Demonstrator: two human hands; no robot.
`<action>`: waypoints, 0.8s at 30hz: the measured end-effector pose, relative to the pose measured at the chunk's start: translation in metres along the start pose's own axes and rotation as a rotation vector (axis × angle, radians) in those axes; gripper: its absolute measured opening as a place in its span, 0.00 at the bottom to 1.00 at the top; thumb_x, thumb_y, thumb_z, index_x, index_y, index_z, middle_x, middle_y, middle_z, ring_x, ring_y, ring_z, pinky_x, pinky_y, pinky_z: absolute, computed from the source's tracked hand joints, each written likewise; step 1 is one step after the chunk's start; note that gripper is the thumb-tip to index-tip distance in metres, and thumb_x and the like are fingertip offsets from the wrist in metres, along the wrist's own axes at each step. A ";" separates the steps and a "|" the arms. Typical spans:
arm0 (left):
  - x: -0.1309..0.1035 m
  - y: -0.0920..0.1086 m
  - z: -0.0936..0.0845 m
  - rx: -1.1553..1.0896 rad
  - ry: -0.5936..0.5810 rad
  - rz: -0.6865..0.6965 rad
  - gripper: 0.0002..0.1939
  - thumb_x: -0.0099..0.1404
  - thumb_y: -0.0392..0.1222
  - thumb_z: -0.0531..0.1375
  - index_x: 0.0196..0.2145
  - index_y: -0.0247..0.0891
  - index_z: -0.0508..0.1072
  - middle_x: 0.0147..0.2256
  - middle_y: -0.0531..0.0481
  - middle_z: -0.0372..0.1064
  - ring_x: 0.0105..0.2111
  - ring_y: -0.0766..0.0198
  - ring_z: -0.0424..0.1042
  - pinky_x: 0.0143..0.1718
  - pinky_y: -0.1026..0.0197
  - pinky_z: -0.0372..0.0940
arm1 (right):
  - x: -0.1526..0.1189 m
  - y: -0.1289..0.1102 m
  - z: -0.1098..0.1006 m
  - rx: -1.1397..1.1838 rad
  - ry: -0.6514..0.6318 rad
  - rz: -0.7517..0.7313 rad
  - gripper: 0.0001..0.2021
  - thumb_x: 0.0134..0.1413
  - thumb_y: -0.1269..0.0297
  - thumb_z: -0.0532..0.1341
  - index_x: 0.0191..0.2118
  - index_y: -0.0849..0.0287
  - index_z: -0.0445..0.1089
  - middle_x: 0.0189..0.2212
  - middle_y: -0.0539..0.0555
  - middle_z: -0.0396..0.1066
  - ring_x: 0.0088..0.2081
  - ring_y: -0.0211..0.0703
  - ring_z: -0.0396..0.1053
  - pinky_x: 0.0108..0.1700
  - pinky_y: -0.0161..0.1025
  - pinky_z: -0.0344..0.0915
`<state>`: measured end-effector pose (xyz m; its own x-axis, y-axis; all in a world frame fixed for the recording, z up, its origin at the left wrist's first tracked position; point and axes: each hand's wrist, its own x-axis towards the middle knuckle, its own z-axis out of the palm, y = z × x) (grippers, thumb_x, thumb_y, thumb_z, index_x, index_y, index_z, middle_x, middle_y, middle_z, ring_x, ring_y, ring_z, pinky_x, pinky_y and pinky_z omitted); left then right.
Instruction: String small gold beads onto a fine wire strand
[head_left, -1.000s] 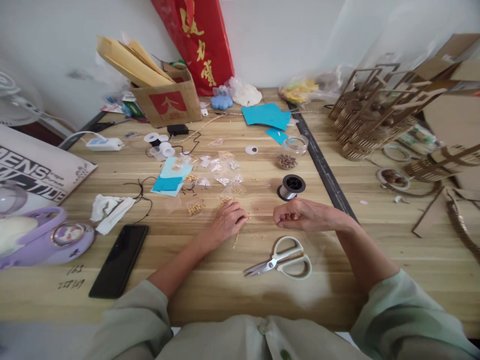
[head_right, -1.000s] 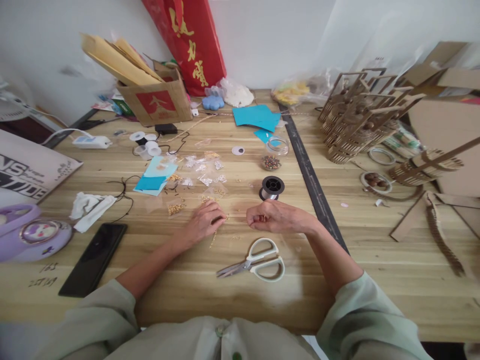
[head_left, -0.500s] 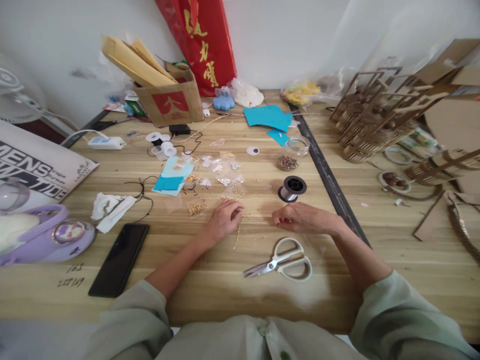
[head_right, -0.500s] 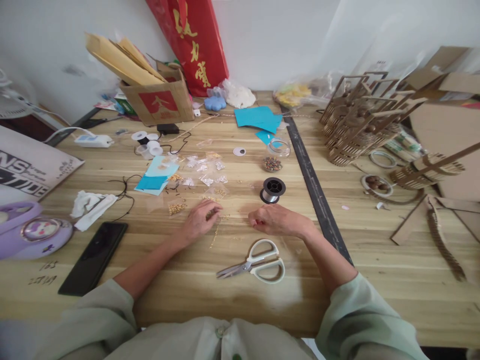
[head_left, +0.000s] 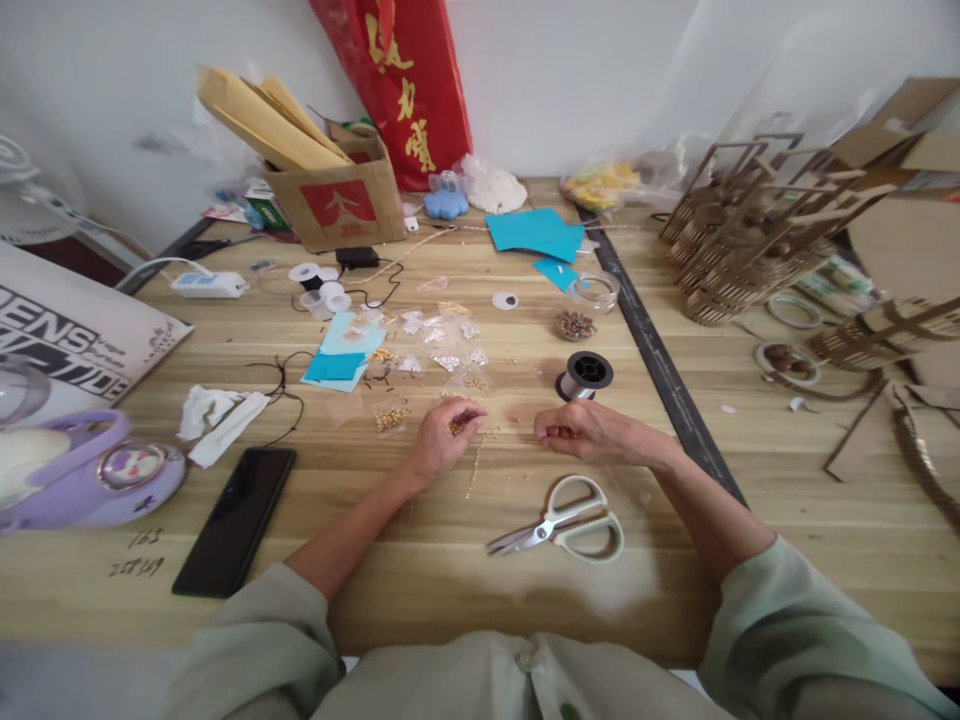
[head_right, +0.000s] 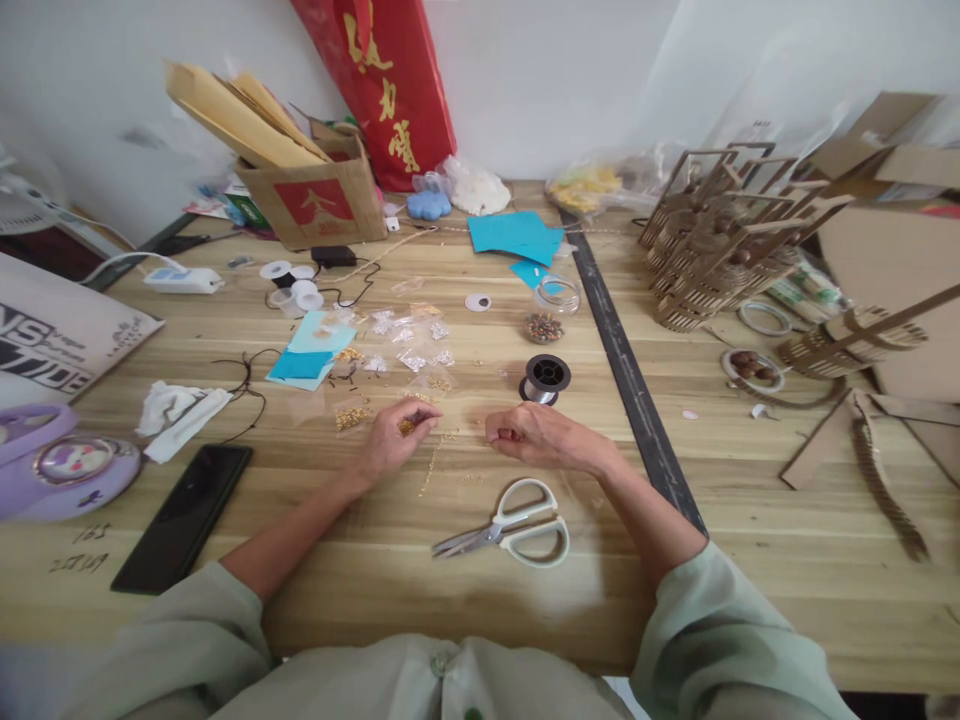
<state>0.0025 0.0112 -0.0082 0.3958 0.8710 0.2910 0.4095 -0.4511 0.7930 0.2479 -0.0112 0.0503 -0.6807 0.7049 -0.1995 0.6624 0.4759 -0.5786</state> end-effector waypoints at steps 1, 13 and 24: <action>0.000 0.000 0.000 0.001 -0.006 0.004 0.04 0.60 0.34 0.58 0.32 0.35 0.73 0.29 0.48 0.71 0.30 0.65 0.68 0.34 0.62 0.65 | 0.000 0.000 0.000 -0.001 0.003 0.005 0.06 0.57 0.68 0.53 0.33 0.61 0.66 0.26 0.51 0.69 0.26 0.36 0.63 0.31 0.32 0.54; -0.009 0.010 0.012 0.141 -0.293 0.316 0.05 0.61 0.38 0.59 0.29 0.36 0.74 0.29 0.47 0.70 0.34 0.62 0.67 0.37 0.60 0.63 | 0.000 0.003 0.002 -0.101 -0.041 0.042 0.07 0.57 0.70 0.53 0.34 0.60 0.68 0.26 0.52 0.70 0.28 0.37 0.65 0.32 0.32 0.52; -0.021 0.015 0.017 0.420 -0.462 0.524 0.09 0.66 0.42 0.54 0.33 0.37 0.72 0.32 0.48 0.65 0.38 0.61 0.63 0.42 0.59 0.60 | 0.005 0.019 0.013 0.062 -0.078 -0.078 0.06 0.54 0.73 0.54 0.34 0.61 0.68 0.28 0.50 0.70 0.29 0.35 0.64 0.33 0.31 0.54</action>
<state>0.0144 -0.0177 -0.0117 0.8831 0.3998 0.2455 0.3147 -0.8929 0.3220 0.2536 -0.0055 0.0279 -0.7533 0.6227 -0.2117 0.5876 0.4926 -0.6419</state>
